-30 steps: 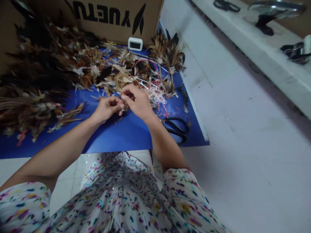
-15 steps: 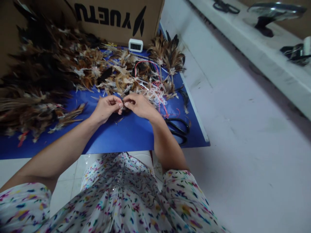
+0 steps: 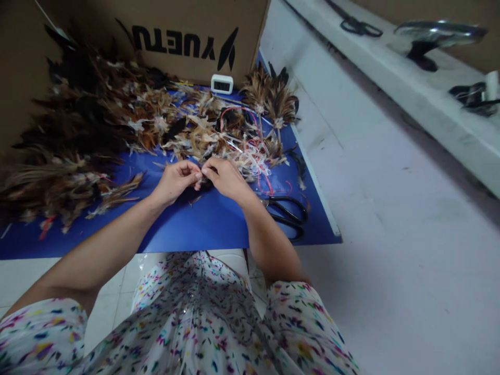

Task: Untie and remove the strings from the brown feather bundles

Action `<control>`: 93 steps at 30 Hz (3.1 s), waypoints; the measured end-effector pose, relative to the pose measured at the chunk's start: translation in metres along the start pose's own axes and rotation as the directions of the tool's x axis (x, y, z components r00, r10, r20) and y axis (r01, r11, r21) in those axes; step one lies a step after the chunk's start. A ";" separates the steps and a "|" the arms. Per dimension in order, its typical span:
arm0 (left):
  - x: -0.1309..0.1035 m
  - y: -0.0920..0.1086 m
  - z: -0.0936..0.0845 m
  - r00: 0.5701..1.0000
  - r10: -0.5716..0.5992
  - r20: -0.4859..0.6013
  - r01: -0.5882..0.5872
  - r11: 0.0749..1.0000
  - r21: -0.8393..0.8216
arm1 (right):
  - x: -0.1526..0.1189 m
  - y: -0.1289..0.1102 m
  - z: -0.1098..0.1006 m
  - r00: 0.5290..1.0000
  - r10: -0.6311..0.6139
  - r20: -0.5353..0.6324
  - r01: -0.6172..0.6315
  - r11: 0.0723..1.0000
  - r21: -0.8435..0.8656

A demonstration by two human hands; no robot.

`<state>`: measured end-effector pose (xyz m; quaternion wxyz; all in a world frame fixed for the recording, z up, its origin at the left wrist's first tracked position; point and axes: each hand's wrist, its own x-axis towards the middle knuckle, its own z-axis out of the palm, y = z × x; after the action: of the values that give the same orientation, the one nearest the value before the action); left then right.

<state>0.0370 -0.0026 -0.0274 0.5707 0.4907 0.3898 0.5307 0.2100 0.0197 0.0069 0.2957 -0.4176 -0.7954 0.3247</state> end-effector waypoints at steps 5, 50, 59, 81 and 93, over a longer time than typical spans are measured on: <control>0.001 -0.002 -0.001 1.000 0.001 -0.028 -0.001 1.000 0.000 | -0.001 -0.002 0.002 0.999 -0.024 -0.038 0.022 0.998 -0.051; -0.003 0.009 -0.006 0.988 -0.069 -0.141 0.064 0.997 -0.040 | -0.001 0.008 0.015 0.995 -0.076 -0.062 0.084 0.988 0.131; -0.002 0.003 -0.007 0.974 0.089 -0.207 -0.052 0.983 0.178 | -0.002 0.004 0.016 0.994 -0.069 -0.088 0.078 0.991 0.105; -0.006 0.004 -0.003 0.947 0.186 -0.262 -0.093 0.939 0.330 | 0.008 0.018 0.026 0.967 0.248 0.054 -0.247 0.878 0.409; -0.004 -0.003 -0.008 0.933 0.266 -0.244 -0.170 0.920 0.352 | 0.009 0.008 0.028 0.957 0.279 0.074 -0.273 0.792 0.546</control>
<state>0.0291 -0.0053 -0.0325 0.3561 0.5364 0.4928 0.5853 0.1891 0.0231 -0.0144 0.3568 -0.4280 -0.5973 0.5768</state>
